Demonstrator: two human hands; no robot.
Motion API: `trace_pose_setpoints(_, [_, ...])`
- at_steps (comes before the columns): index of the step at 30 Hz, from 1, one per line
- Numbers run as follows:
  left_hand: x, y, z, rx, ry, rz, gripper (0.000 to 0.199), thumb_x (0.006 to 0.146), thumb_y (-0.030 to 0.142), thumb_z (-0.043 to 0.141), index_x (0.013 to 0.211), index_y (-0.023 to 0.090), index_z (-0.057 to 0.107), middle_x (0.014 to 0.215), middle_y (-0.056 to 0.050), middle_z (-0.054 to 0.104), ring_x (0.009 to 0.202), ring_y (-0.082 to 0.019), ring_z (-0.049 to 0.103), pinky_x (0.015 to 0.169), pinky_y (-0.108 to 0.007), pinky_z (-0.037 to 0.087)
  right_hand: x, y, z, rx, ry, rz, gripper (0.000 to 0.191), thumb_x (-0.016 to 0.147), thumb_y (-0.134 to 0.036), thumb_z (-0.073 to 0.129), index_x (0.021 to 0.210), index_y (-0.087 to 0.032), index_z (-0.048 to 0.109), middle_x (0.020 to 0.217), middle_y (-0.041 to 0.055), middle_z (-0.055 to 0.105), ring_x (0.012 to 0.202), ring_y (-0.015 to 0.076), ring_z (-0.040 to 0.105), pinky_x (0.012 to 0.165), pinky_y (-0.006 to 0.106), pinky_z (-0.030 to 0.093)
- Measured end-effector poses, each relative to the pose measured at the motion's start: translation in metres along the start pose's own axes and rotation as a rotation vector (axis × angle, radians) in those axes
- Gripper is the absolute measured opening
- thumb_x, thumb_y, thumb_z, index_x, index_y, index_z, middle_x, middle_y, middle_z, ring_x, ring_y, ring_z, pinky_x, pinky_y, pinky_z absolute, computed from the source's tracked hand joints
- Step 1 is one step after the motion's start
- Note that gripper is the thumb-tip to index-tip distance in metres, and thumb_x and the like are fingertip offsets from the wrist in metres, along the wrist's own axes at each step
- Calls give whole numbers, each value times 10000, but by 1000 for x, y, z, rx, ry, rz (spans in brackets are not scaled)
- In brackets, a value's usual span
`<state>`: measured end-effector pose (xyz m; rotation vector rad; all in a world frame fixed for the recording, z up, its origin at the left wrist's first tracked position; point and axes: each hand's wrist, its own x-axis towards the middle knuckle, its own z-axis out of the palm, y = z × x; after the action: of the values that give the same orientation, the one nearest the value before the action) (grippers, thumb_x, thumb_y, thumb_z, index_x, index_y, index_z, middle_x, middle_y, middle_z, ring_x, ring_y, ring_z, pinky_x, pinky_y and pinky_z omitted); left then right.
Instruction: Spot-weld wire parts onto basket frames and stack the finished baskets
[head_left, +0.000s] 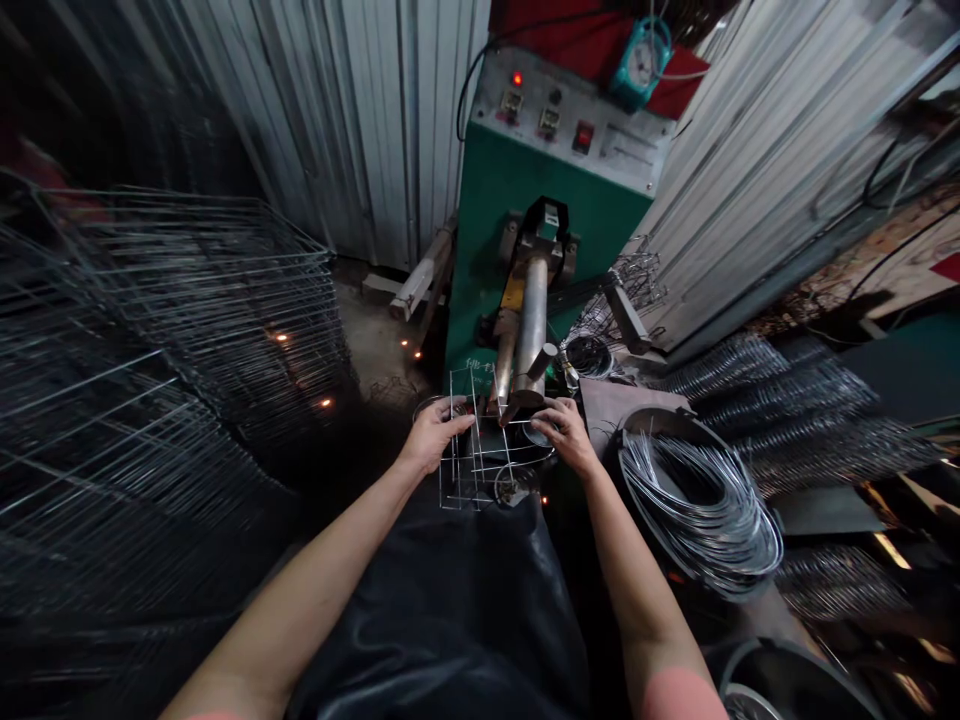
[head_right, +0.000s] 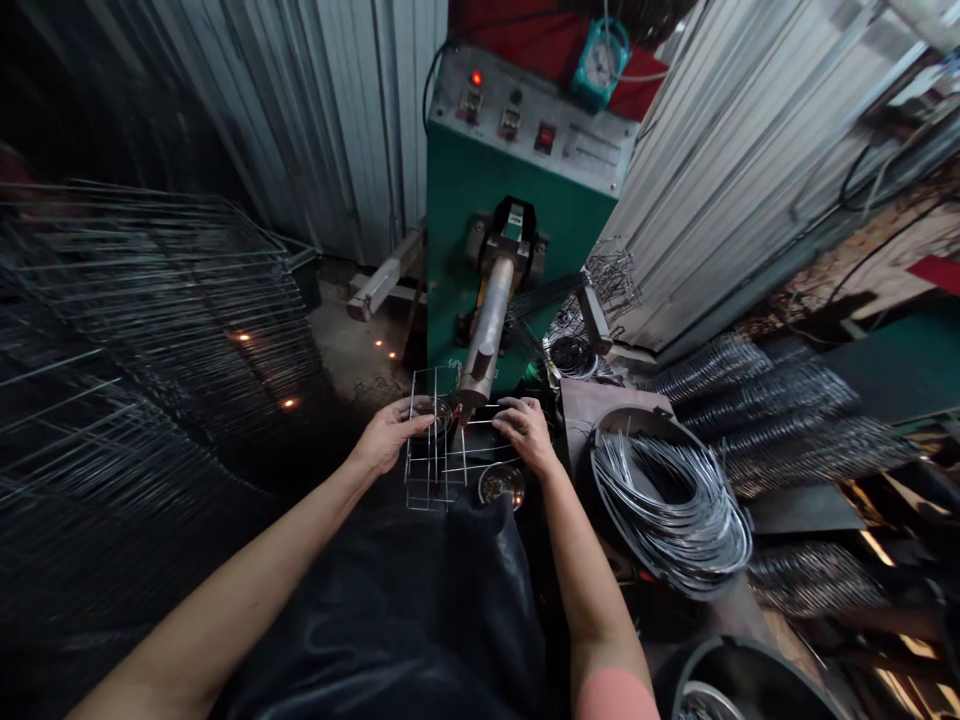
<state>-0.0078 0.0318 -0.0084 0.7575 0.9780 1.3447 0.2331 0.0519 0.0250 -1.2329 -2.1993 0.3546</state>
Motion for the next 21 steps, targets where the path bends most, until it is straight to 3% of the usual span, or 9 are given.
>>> trace_pose_setpoints(13, [-2, 6, 2, 14, 4, -40, 551, 453, 266, 800, 946, 107, 613, 670, -4, 628, 602, -111, 567, 628, -263, 433, 1, -3, -2, -8, -21, 10, 201, 839, -371, 561, 786, -224, 688, 1045, 58, 634, 976, 229, 454, 895, 406, 381])
trace_pose_setpoints(21, [-3, 6, -2, 54, -36, -8, 557, 515, 299, 783, 1006, 113, 599, 708, -2, 635, 638, -107, 570, 658, -253, 431, 0, -3, -2, -10, -3, 10, 183, 835, -375, 569, 792, -248, 693, 1045, 44, 626, 980, 228, 447, 890, 407, 387])
